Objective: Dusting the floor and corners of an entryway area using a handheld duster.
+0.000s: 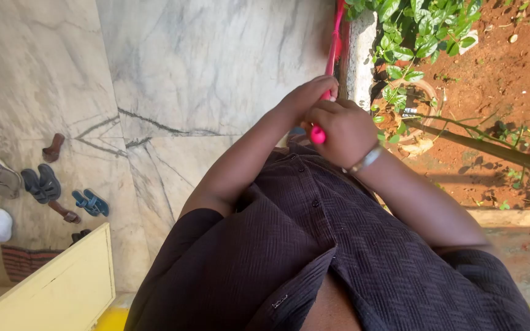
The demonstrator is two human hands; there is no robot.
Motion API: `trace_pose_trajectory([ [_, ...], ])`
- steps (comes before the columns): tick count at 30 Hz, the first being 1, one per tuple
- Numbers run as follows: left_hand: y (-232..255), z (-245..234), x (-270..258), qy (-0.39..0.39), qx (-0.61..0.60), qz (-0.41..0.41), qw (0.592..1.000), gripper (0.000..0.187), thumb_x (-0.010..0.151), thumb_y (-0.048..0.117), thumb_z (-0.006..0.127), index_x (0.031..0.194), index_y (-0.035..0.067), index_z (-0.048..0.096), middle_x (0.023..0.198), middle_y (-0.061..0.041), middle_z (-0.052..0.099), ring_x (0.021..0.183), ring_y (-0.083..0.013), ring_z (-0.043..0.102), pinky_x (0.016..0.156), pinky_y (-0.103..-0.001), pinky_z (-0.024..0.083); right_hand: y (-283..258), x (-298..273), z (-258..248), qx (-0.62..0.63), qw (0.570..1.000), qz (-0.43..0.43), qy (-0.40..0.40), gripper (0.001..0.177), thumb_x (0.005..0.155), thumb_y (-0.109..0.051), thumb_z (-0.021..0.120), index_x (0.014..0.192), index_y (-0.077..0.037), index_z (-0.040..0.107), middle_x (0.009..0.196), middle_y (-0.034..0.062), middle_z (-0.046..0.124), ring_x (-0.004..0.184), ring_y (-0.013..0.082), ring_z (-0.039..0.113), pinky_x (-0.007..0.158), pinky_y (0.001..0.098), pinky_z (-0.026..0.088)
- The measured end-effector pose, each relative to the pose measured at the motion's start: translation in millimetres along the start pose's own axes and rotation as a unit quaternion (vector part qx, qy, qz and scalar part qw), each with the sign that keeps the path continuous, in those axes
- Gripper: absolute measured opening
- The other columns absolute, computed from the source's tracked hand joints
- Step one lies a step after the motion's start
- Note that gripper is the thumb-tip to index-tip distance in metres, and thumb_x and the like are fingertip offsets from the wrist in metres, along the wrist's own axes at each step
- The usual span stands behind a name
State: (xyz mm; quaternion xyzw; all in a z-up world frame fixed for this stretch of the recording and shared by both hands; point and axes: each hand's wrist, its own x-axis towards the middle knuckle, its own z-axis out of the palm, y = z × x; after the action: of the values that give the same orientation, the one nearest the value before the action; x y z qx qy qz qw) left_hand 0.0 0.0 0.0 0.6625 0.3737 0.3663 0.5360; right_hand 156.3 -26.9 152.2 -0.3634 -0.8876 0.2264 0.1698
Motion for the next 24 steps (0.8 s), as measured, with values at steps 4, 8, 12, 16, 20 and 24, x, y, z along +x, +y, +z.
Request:
trace_pose_trajectory([
  [4, 98, -24, -7, -0.006, 0.100, -0.080, 0.992, 0.014, 0.089, 0.012, 0.062, 0.097, 0.006, 0.052, 0.101, -0.009, 0.061, 0.091, -0.0273, 0.064, 0.081, -0.035, 0.053, -25, 15, -66, 0.019, 1.000, -0.012, -0.020, 0.017, 0.086, -0.024, 0.080, 0.095, -0.011, 0.074, 0.097, 0.0067, 0.074, 0.081, 0.0309, 0.069, 0.072, 0.0424, 0.056],
  [8, 120, -68, -19, 0.049, 0.210, -0.111, 0.970, 0.022, 0.085, 0.011, 0.069, 0.099, 0.004, 0.053, 0.103, -0.015, 0.062, 0.095, -0.0385, 0.065, 0.076, -0.045, 0.051, -10, 58, -65, 0.120, 0.987, -0.100, -0.020, 0.019, 0.089, -0.026, 0.079, 0.098, -0.011, 0.073, 0.109, 0.0061, 0.076, 0.098, 0.0283, 0.072, 0.085, 0.0393, 0.057],
  [12, 88, -125, -40, 0.142, 0.271, -0.225, 0.925, 0.026, 0.077, 0.006, 0.072, 0.094, 0.003, 0.053, 0.100, -0.016, 0.062, 0.093, -0.0397, 0.064, 0.074, -0.047, 0.050, 19, 126, -13, 0.301, 0.928, -0.203, -0.083, 0.030, 0.088, -0.027, 0.079, 0.107, -0.007, 0.067, 0.116, 0.0118, 0.073, 0.109, 0.0306, 0.070, 0.097, 0.0406, 0.055],
  [16, -24, -195, -73, 0.184, 0.313, -0.267, 0.893, 0.016, 0.084, -0.004, 0.066, 0.094, 0.005, 0.057, 0.104, -0.013, 0.065, 0.099, -0.0379, 0.064, 0.079, -0.044, 0.052, 47, 186, 87, 0.341, 0.920, -0.152, -0.115, 0.030, 0.094, -0.027, 0.076, 0.112, -0.005, 0.066, 0.123, 0.0134, 0.071, 0.113, 0.0323, 0.069, 0.098, 0.0387, 0.055],
  [20, -91, -268, -65, 0.191, 0.337, -0.240, 0.890, 0.020, 0.080, -0.003, 0.073, 0.092, 0.005, 0.058, 0.101, -0.013, 0.066, 0.098, -0.0381, 0.063, 0.084, -0.046, 0.051, 61, 255, 144, 0.310, 0.932, -0.034, -0.184, 0.023, 0.095, -0.034, 0.072, 0.110, -0.017, 0.070, 0.118, 0.0012, 0.074, 0.104, 0.0262, 0.073, 0.089, 0.0377, 0.056],
  [24, -134, -313, -31, 0.150, 0.268, -0.260, 0.916, 0.020, 0.081, -0.001, 0.073, 0.094, 0.003, 0.058, 0.099, -0.014, 0.064, 0.093, -0.0347, 0.065, 0.077, -0.043, 0.052, 75, 307, 156, 0.181, 0.967, 0.038, -0.175, 0.024, 0.092, -0.037, 0.071, 0.111, -0.024, 0.073, 0.104, -0.0015, 0.076, 0.096, 0.0283, 0.071, 0.084, 0.0424, 0.056],
])
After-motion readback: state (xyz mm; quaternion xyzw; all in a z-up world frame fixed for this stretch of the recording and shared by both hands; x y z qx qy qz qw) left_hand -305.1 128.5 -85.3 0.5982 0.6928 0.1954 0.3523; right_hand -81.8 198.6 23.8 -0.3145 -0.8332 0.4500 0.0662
